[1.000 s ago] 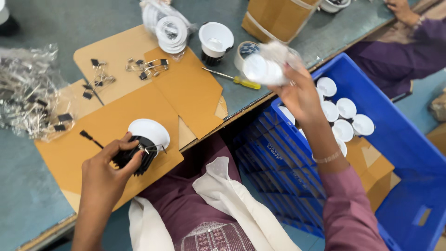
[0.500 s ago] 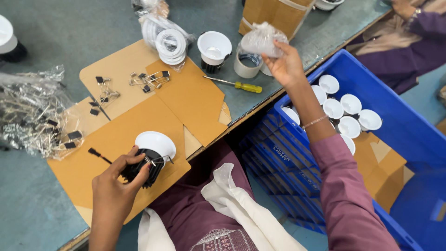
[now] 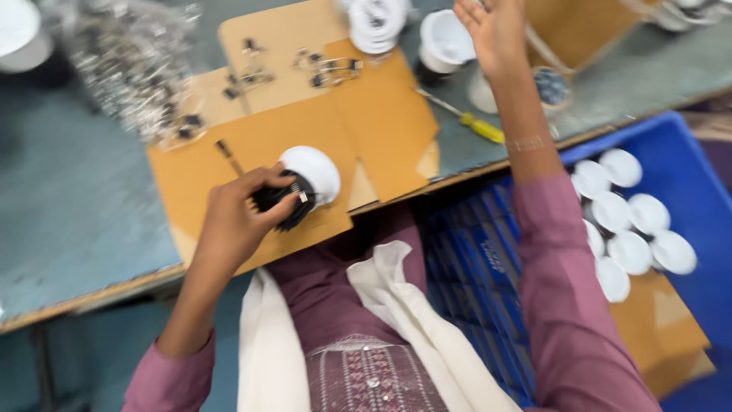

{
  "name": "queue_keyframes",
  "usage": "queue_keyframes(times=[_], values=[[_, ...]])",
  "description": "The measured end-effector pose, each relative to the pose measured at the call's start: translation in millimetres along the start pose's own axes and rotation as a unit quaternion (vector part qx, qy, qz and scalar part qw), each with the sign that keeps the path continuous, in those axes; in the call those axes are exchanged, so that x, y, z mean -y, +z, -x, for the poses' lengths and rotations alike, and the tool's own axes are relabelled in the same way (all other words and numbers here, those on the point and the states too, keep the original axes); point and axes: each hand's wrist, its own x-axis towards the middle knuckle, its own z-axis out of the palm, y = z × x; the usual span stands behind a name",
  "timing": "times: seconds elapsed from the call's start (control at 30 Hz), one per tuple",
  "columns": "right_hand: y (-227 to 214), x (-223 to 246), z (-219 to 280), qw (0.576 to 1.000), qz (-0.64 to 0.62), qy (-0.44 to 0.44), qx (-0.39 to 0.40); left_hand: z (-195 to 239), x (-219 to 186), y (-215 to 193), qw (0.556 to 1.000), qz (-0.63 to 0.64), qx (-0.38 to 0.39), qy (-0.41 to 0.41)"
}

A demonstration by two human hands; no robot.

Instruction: The person assembles small electronic components by inserting wires into a black finned housing and securing them with a screwdriver. The person places the finished units into a blue crate.

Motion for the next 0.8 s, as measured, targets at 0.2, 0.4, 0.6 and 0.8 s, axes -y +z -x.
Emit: queue_keyframes(times=[0.2, 0.4, 0.6, 0.8], values=[[164, 35, 179, 0.945, 0.26, 0.092, 0.176, -2, 1, -4, 0.999, 0.027, 0.008, 0.025], [251, -3, 245, 0.972, 0.161, 0.162, 0.053, -10, -2, -2, 0.999, 0.0, 0.02, 0.038], [249, -32, 258, 0.98, 0.104, 0.167, -0.011, -18, -3, -1, 0.998, -0.019, 0.041, 0.049], [226, -36, 250, 0.966, 0.1, 0.233, 0.058, -23, -5, -2, 0.998, -0.006, 0.053, 0.034]])
